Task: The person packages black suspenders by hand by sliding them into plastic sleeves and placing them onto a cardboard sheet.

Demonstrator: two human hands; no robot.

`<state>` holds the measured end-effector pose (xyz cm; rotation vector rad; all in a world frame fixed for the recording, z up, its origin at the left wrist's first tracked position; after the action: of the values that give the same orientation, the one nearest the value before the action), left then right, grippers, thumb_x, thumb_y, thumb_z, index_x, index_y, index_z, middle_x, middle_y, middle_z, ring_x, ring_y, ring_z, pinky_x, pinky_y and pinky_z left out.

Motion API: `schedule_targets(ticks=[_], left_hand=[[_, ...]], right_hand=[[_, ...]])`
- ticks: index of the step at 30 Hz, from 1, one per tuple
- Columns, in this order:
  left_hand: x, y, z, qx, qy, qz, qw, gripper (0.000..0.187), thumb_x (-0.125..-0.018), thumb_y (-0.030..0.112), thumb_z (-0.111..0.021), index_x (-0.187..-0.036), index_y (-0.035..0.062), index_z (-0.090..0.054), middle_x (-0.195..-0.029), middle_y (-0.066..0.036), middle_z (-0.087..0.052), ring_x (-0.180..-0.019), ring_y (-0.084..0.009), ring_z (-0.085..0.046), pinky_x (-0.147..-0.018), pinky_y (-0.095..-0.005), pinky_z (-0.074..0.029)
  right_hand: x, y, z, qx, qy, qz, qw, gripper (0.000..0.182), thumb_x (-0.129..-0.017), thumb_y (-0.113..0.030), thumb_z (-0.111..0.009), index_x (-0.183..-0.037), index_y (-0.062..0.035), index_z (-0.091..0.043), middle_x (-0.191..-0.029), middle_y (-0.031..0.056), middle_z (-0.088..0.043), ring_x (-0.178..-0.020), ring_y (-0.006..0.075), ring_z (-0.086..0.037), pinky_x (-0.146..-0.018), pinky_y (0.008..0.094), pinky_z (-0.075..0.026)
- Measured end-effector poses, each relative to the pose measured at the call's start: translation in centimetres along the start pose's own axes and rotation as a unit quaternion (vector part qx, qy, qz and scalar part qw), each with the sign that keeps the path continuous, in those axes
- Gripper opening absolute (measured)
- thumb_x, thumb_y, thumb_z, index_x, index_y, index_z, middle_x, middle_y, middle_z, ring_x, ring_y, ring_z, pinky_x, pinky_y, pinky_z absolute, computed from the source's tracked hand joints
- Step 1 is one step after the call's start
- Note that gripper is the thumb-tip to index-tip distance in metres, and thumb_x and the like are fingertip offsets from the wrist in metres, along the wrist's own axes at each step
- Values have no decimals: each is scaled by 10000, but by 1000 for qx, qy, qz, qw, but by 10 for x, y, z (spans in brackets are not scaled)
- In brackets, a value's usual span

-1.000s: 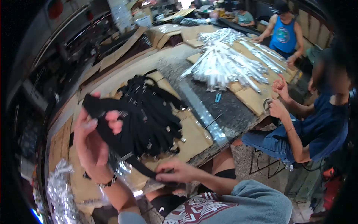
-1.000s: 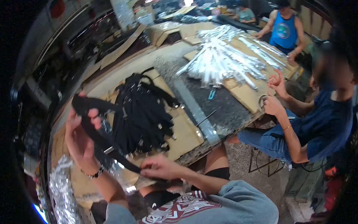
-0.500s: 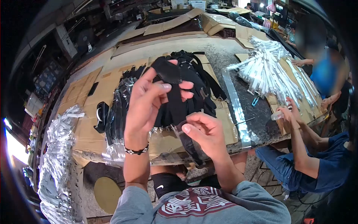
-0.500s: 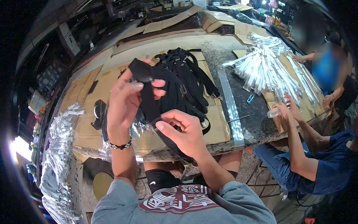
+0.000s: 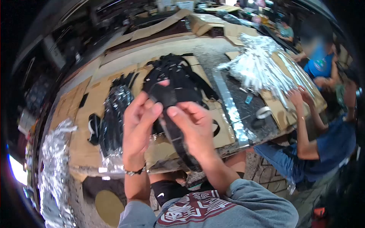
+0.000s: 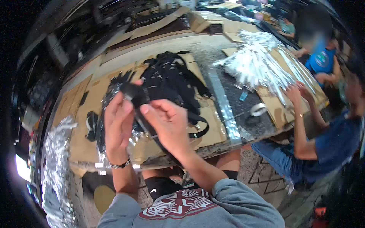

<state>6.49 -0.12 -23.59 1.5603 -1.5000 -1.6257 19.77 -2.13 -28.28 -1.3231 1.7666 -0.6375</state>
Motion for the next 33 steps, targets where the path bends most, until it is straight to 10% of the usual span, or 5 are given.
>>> schedule_targets(ticks=[11, 22, 27, 30, 33], left_hand=[[6, -24, 17, -51, 51, -47, 996, 522, -931, -26, -625, -1428, -88, -478, -1184, -80, -673, -1060, -124, -623, -1004, -275, -443], [7, 9, 50, -66, -38, -35, 997, 642, -858, 178, -683, -1377, -139, -476, -1313, -229, -595, -1068, -298, -690, -979, -424, -550], [-7, 29, 78, -90, -101, -68, 988, 714, -844, 210, -682, -1386, -178, -424, -1216, -322, -627, -878, -388, -727, -853, -464, -590], [-30, 29, 97, -76, -75, -95, 990, 752, -852, 216, -680, -1427, -164, -380, -1053, -326, -684, -850, -382, -728, -775, -455, -606], [-54, 29, 102, -63, -84, -142, 984, 764, -851, 162, -667, -1467, -146, -335, -1223, -308, -634, -918, -373, -725, -833, -455, -598]], right_hand=[[-7, 7, -10, -73, 6, 42, 996, 232, -969, -147, -699, -924, 79, -672, -806, 9, -684, -751, 2, -559, -604, 189, -439], [21, -46, 35, 365, 67, 387, 844, 385, -841, -212, -757, -1145, -18, -621, -1010, 137, -655, -906, 321, -636, -821, 399, -479], [27, -25, 65, 166, -246, 19, 955, 349, -927, -279, -736, -1122, 0, -659, -902, 51, -693, -810, 82, -617, -687, 259, -480], [37, -24, 80, 172, -295, -16, 940, 314, -937, -213, -727, -1143, 20, -680, -934, 88, -720, -857, 153, -678, -792, 299, -517], [56, -25, 92, 80, -283, -199, 935, 256, -963, -156, -694, -1152, 16, -683, -895, 66, -719, -825, 125, -672, -759, 279, -521]])
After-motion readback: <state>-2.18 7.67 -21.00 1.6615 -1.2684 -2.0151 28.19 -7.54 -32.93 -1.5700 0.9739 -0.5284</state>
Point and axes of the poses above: each hand's wrist, its own x-axis away from the middle knuckle, its own z-axis out of the back of the hand, y = z × x, the point moved 1 cm from there along -x, towards the middle knuckle
